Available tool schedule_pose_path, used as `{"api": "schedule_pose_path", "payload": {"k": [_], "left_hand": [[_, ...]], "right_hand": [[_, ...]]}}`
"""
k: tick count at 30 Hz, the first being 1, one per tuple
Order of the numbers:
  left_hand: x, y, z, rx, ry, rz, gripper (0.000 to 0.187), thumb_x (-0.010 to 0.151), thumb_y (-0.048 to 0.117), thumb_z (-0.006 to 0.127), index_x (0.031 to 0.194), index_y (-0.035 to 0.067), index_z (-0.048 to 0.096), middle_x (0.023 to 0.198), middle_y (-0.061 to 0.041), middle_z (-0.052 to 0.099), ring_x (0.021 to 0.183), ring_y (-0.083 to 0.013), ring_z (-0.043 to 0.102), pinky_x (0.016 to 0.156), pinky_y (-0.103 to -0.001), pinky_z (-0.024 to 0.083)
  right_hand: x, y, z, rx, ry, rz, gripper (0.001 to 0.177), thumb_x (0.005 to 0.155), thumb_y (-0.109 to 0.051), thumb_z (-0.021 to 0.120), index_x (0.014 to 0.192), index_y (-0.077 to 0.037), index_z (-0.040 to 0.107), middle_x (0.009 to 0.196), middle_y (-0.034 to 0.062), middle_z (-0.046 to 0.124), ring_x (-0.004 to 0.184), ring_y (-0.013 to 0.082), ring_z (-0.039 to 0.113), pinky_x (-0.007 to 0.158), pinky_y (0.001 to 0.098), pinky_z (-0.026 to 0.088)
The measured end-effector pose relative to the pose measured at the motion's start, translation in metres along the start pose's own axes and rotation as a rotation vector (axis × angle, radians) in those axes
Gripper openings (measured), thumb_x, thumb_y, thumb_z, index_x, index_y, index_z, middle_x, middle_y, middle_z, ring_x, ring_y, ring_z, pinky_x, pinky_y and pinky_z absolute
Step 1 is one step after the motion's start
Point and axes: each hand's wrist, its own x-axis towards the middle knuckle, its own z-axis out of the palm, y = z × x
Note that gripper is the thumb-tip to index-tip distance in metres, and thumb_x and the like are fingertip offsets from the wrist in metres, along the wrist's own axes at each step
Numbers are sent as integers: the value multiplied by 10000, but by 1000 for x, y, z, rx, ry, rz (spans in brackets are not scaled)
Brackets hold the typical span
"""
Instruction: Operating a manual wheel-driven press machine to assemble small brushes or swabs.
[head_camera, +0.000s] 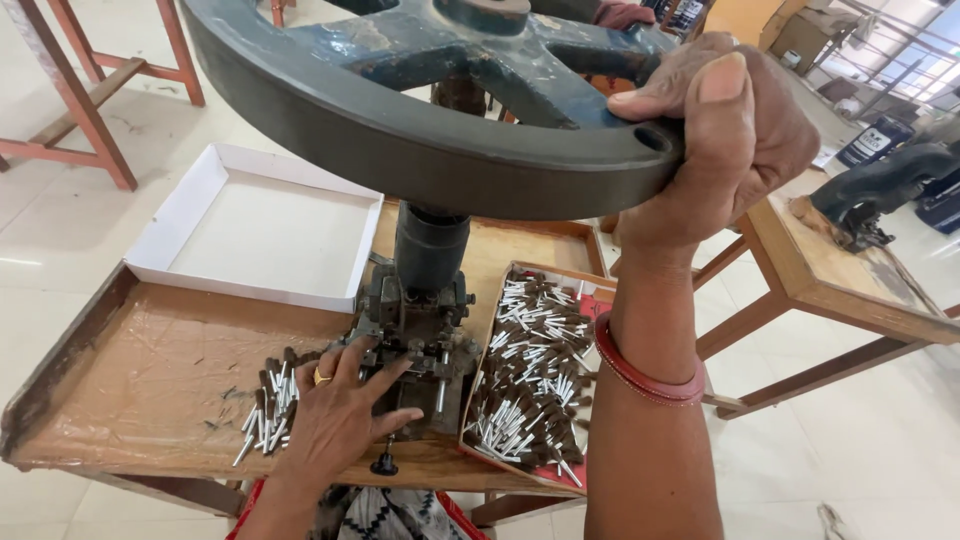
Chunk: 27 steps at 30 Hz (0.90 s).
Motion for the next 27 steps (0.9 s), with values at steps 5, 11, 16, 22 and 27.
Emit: {"api": "schedule_pose_path", "payload": {"k": [5,11,16,22,27], "left_hand": [[-9,-1,-3,-34,-50,20,659,754,630,676,1302,264,655,1208,-117,550,1142,-295,480,923,-554,313],[4,12,-18,-108,-55,-36,473,822,476,729,1183,172,706,1019,-89,579,1071,-275,508,941,-495,319],[22,31,-32,-84,-32,-78,299,842,392,745,1017,149,735,1026,-55,624,1104,-246,535,976,-461,314],[16,27,24,-170,104,-107,258,827,295,754,1048,163,768,1116,-16,720,1101,-226,618,959,-490,382],[17,74,38,-298,90,34,351,907,11,648,1201,177,744,1208,-38,745,1124,-230,683,1079,-516,467]], "right_hand": [[1,0,-3,27,20,41,413,1115,-123,528,775,108,570,728,213,634,593,191,481,611,295,375],[3,-57,57,-514,-15,57,380,1009,-148,546,635,-91,582,509,-16,491,422,58,357,526,277,310],[-1,-76,104,-1080,-236,-276,302,1080,-207,595,783,-160,622,571,-19,418,554,136,300,584,307,287],[0,-42,26,-440,-170,-126,337,1104,-178,544,850,-35,714,615,53,552,515,130,353,564,284,331],[2,3,-14,-34,-29,18,415,1157,-144,548,798,61,589,723,234,633,559,230,500,607,323,417]]}}
